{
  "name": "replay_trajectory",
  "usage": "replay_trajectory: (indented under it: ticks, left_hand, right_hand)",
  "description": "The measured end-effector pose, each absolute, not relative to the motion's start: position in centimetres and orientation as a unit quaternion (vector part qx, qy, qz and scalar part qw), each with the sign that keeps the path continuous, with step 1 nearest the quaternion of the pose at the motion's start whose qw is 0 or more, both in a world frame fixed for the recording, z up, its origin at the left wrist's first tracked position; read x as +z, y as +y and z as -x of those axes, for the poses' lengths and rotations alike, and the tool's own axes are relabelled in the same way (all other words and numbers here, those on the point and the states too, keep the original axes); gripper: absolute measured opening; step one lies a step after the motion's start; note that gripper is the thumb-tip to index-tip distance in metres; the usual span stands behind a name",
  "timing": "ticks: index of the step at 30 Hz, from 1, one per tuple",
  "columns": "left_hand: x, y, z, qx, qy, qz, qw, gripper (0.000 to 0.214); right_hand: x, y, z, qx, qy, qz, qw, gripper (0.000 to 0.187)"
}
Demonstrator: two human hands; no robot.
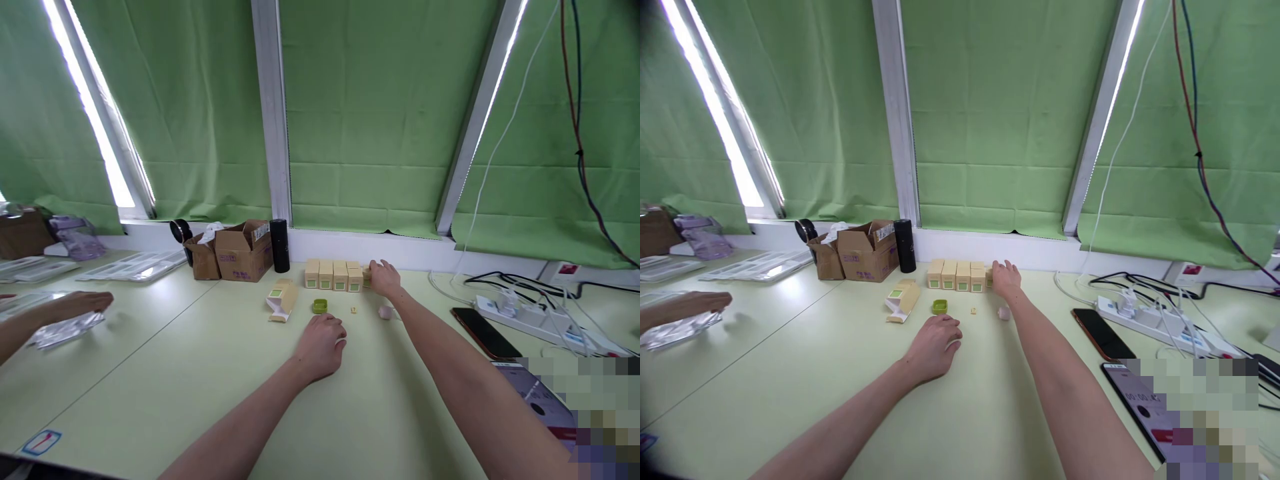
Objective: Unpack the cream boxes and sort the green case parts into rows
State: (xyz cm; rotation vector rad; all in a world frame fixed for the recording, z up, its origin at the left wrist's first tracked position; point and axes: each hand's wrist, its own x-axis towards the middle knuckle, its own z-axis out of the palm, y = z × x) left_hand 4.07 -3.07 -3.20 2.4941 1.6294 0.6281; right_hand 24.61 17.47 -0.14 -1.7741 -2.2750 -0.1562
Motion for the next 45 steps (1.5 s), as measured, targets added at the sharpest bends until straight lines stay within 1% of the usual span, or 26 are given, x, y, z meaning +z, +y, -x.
replay_trajectory:
  ticks: [4,8,12,14,16,19,21,24,28,31,35,40,45]
  left_hand:
    - [-3.0,-3.2,-4.0,0.222,0.531,-0.816,0.051,0.022]
    - [-2.9,-3.1,-3.8,0.264,0.538,-0.799,0.053,0.023]
    - [-2.8,-3.0,-3.9,0.317,0.559,-0.764,0.060,0.023]
    - [-2.7,-3.0,-4.0,0.346,0.573,-0.740,0.064,0.023]
    - [-2.6,-3.0,-4.2,0.371,0.581,-0.720,0.077,0.024]
    - [-2.6,-3.0,-4.3,0.394,0.575,-0.708,0.116,0.027]
    - [-2.9,-3.1,-4.3,0.396,0.568,-0.707,0.142,0.033]
    - [-3.4,-3.1,-4.3,0.381,0.565,-0.711,0.171,0.043]
    - [-3.9,-3.2,-4.3,0.369,0.563,-0.710,0.209,0.049]
    - [-3.8,-3.4,-4.4,0.367,0.557,-0.706,0.238,0.050]
    - [-3.7,-3.4,-4.3,0.375,0.548,-0.706,0.248,0.048]
    - [-4.2,-3.1,-4.0,0.397,0.562,-0.690,0.226,0.039]
    - [-3.9,-3.1,-4.1,0.400,0.571,-0.686,0.210,0.026]
  right_hand:
    - [0.5,16.6,-25.0,-0.048,-0.768,0.619,0.157,0.034]
    - [2.0,14.5,-25.8,-0.049,-0.758,0.614,0.213,0.037]
    - [3.4,10.2,-26.7,-0.040,-0.758,0.591,0.273,0.041]
    - [3.5,7.3,-27.0,0.009,-0.760,0.551,0.345,0.044]
    - [2.9,4.3,-26.9,0.056,-0.767,0.517,0.376,0.046]
    - [1.2,0.4,-26.5,0.122,-0.786,0.481,0.368,0.048]
    - [-0.3,-1.3,-26.2,0.150,-0.798,0.468,0.350,0.050]
    - [-2.3,-2.4,-25.9,0.179,-0.806,0.455,0.335,0.046]
    - [-3.8,-2.4,-26.4,0.206,-0.791,0.459,0.348,0.060]
    - [-4.1,-2.2,-26.9,0.204,-0.794,0.454,0.349,0.062]
    - [-4.1,-2.1,-27.3,0.196,-0.796,0.451,0.354,0.056]
    - [-4.5,-1.6,-27.4,0.190,-0.784,0.474,0.352,0.038]
    - [-5.2,-1.3,-27.3,0.213,-0.760,0.451,0.416,0.030]
